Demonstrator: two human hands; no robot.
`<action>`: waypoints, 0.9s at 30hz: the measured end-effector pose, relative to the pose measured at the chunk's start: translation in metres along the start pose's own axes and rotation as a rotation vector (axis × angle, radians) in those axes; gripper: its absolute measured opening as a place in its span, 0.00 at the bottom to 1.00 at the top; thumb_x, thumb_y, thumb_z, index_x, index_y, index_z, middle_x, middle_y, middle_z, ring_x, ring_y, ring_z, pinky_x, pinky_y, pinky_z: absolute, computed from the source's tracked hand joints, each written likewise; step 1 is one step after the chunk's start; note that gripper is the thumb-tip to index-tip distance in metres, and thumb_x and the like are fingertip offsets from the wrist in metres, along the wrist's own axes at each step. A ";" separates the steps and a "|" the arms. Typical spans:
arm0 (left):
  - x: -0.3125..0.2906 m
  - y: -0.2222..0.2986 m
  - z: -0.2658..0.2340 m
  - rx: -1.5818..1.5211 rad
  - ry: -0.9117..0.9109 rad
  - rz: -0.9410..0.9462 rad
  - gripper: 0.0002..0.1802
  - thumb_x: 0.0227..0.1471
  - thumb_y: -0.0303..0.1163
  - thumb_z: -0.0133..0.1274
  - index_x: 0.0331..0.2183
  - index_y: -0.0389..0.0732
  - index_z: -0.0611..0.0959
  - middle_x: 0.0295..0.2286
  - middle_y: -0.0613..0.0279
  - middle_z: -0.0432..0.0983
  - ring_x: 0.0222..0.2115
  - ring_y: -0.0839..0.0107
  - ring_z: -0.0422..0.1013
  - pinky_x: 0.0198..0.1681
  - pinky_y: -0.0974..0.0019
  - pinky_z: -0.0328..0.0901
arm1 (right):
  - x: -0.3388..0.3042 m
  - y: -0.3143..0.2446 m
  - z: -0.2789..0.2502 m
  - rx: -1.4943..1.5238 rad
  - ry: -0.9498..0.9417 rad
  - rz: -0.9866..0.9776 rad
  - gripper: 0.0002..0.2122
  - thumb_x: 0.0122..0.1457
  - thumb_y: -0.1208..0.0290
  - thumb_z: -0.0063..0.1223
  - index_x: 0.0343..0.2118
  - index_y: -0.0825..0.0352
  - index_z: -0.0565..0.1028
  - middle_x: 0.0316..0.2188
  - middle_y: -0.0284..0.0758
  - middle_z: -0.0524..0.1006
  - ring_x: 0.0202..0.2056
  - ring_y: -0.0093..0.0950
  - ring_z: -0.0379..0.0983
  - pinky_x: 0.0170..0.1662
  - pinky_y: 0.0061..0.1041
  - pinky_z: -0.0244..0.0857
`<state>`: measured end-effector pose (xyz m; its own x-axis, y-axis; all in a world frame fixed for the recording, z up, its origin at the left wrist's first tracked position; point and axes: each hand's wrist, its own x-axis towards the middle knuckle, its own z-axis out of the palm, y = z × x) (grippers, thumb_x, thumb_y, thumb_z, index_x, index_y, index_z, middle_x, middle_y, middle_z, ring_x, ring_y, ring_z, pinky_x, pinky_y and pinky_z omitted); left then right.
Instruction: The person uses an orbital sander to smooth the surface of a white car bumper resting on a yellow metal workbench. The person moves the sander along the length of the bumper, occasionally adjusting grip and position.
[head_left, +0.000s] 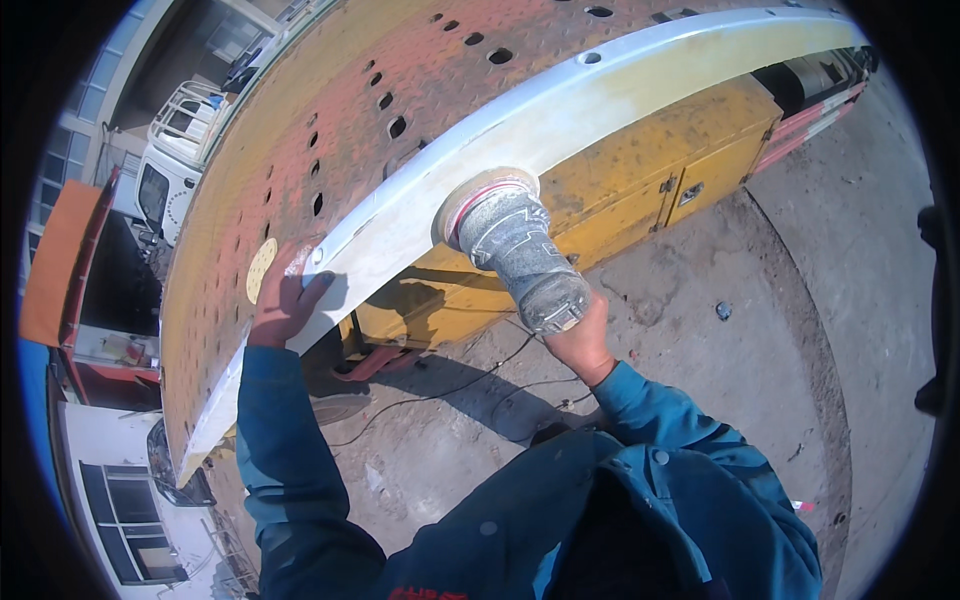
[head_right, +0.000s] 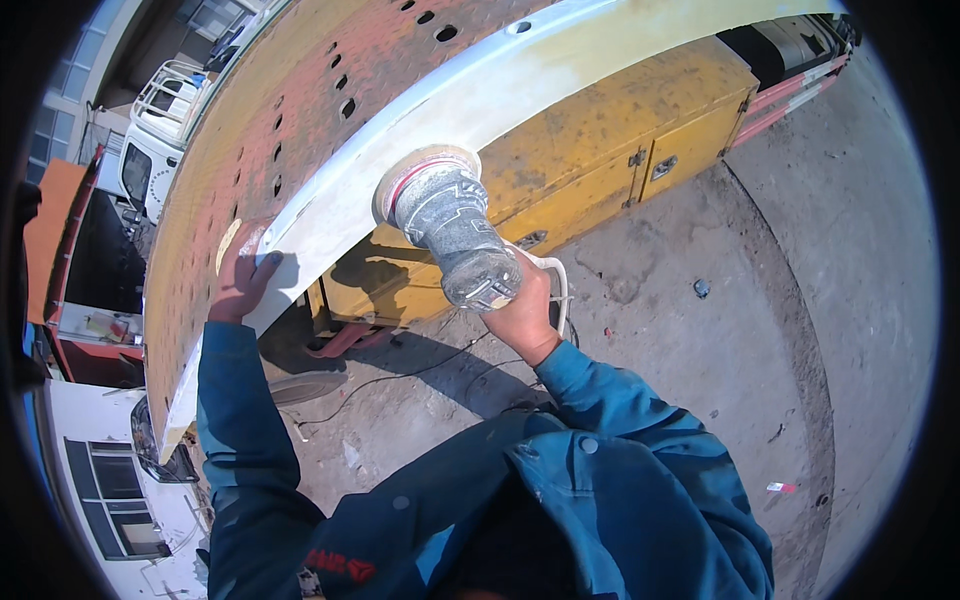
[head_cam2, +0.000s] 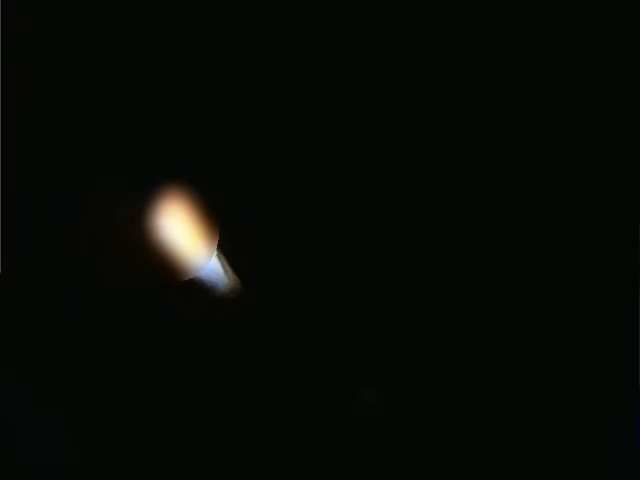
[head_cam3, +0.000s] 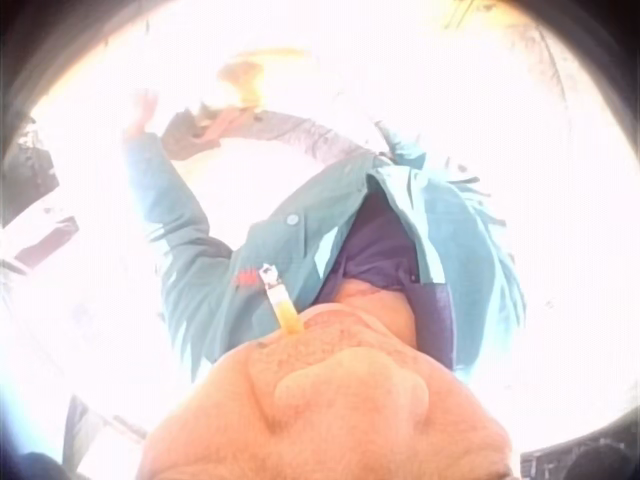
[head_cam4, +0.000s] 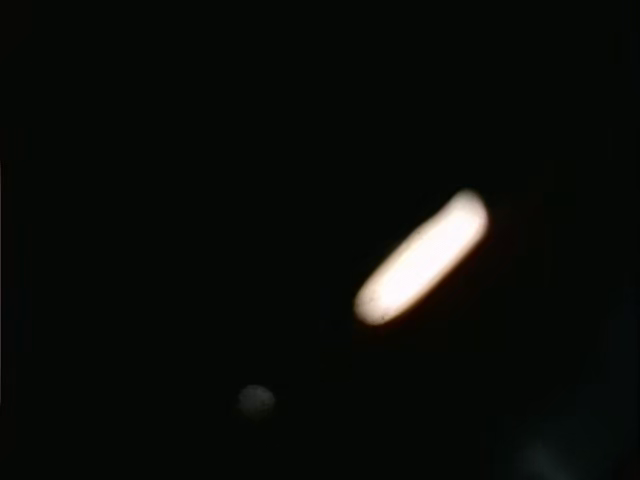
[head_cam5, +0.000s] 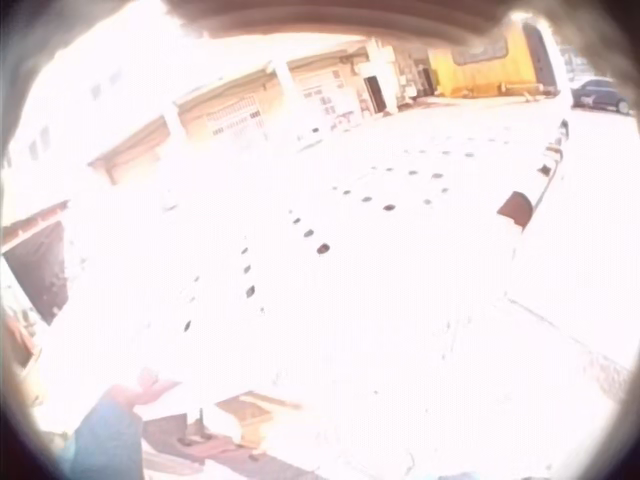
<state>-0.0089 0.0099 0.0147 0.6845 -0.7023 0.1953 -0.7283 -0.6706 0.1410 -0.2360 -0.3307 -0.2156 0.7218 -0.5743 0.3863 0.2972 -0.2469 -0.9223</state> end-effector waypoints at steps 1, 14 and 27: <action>0.001 0.001 -0.001 0.015 -0.010 0.012 0.30 0.61 0.37 0.69 0.61 0.39 0.84 0.59 0.45 0.79 0.61 0.42 0.74 0.68 0.51 0.65 | 0.001 0.004 -0.003 -0.035 0.003 0.017 0.18 0.51 0.75 0.78 0.46 0.71 0.86 0.40 0.46 0.89 0.43 0.41 0.89 0.47 0.35 0.80; -0.004 -0.009 0.004 -0.045 -0.030 -0.053 0.30 0.62 0.36 0.69 0.63 0.39 0.83 0.62 0.46 0.77 0.63 0.45 0.73 0.68 0.53 0.66 | 0.045 0.015 -0.062 0.304 0.286 0.492 0.09 0.65 0.77 0.71 0.44 0.68 0.82 0.31 0.30 0.82 0.29 0.22 0.78 0.31 0.26 0.71; 0.003 0.003 -0.004 0.011 -0.052 0.007 0.31 0.59 0.32 0.68 0.62 0.37 0.82 0.61 0.45 0.77 0.63 0.44 0.73 0.69 0.51 0.66 | -0.015 0.026 0.005 -0.064 0.040 0.143 0.22 0.59 0.78 0.75 0.56 0.69 0.82 0.50 0.40 0.88 0.51 0.34 0.85 0.56 0.35 0.76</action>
<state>-0.0090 0.0069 0.0199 0.6805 -0.7182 0.1456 -0.7328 -0.6681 0.1290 -0.2361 -0.3244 -0.2455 0.7278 -0.6375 0.2527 0.1524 -0.2089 -0.9660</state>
